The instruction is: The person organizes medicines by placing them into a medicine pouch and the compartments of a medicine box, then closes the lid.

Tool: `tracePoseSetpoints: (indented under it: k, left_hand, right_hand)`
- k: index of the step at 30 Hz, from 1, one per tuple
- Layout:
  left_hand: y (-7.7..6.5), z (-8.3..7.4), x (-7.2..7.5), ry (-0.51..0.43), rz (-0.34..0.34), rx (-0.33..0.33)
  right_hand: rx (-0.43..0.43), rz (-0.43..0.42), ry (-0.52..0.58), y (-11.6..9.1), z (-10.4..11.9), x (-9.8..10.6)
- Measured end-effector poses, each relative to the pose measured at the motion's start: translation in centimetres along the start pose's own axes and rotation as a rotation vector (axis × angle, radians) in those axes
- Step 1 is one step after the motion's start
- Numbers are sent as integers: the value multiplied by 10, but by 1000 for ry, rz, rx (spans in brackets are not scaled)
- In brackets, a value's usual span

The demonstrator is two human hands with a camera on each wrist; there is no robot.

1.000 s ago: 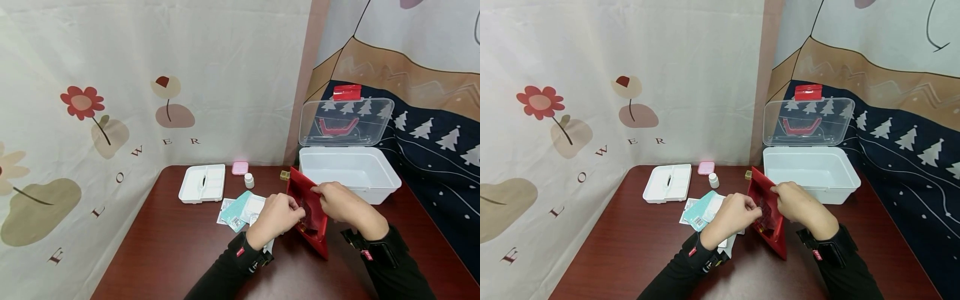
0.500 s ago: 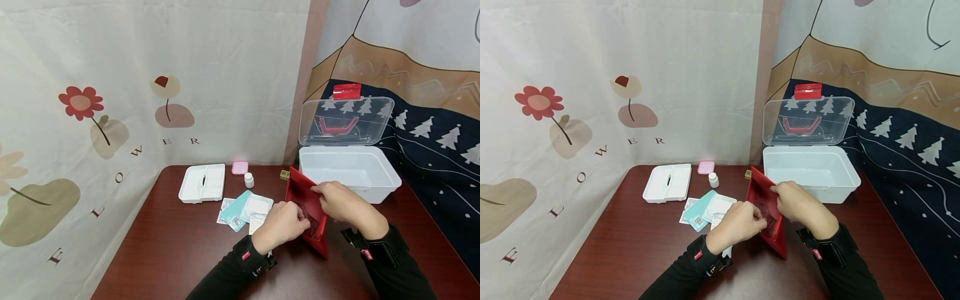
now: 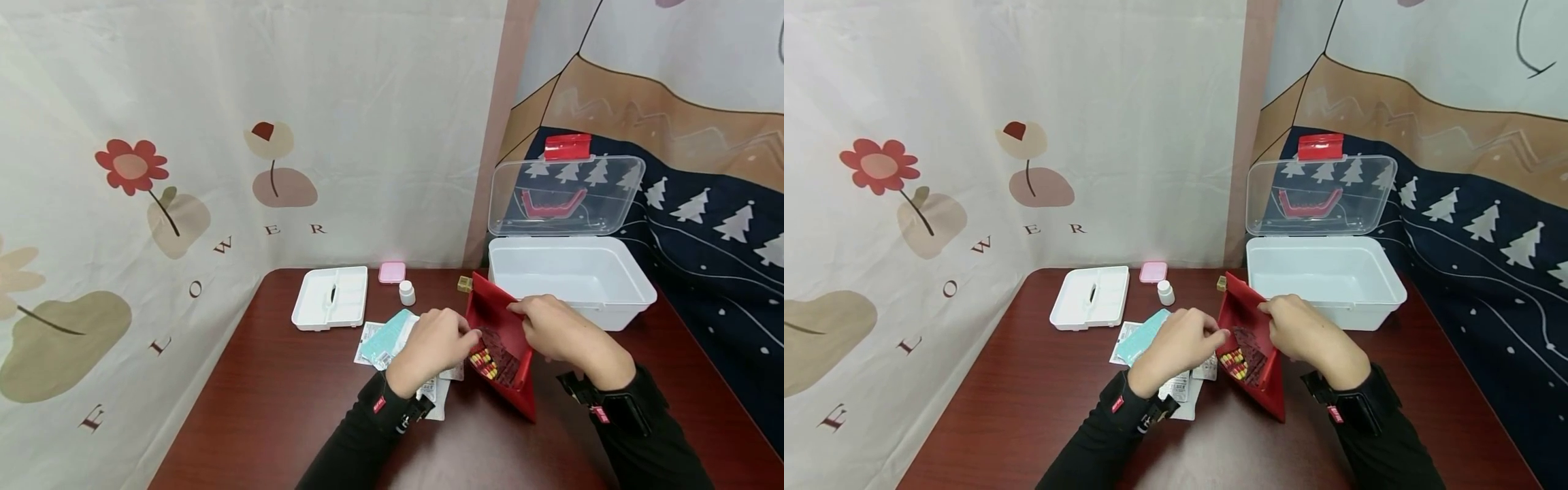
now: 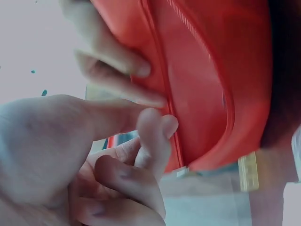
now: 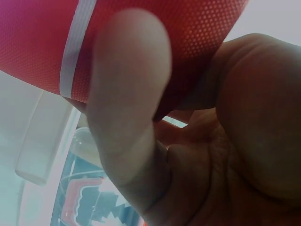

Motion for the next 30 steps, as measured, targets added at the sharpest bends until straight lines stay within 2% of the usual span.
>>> tracePoseSetpoints:
  k: [6, 12, 15, 22, 30]
  left_hand:
    - [4, 20, 8, 42, -18, 17]
    - [5, 37, 13, 80, 44, 64]
    - [6, 42, 13, 112, 64, 55]
    - [11, 47, -8, 154, 162, -44]
    - [17, 47, -39, 174, 287, -61]
  right_hand:
    - [-1, -3, 2, 0, 0, 2]
    - [-4, 1, 6, 0, -1, 2]
    - [-4, 5, 5, 0, -1, 2]
    - [-14, 7, 7, 0, -2, 2]
    - [-12, 3, 2, -1, -1, 3]
Point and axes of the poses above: each hand's wrist, its own y-axis towards the middle knuckle, its own x-axis out of the back of the hand, z = x × y, the point moved 6 cm from there along y, towards the middle knuckle, and after that the axes turned 10 degrees about y, right-handed, at the moved point
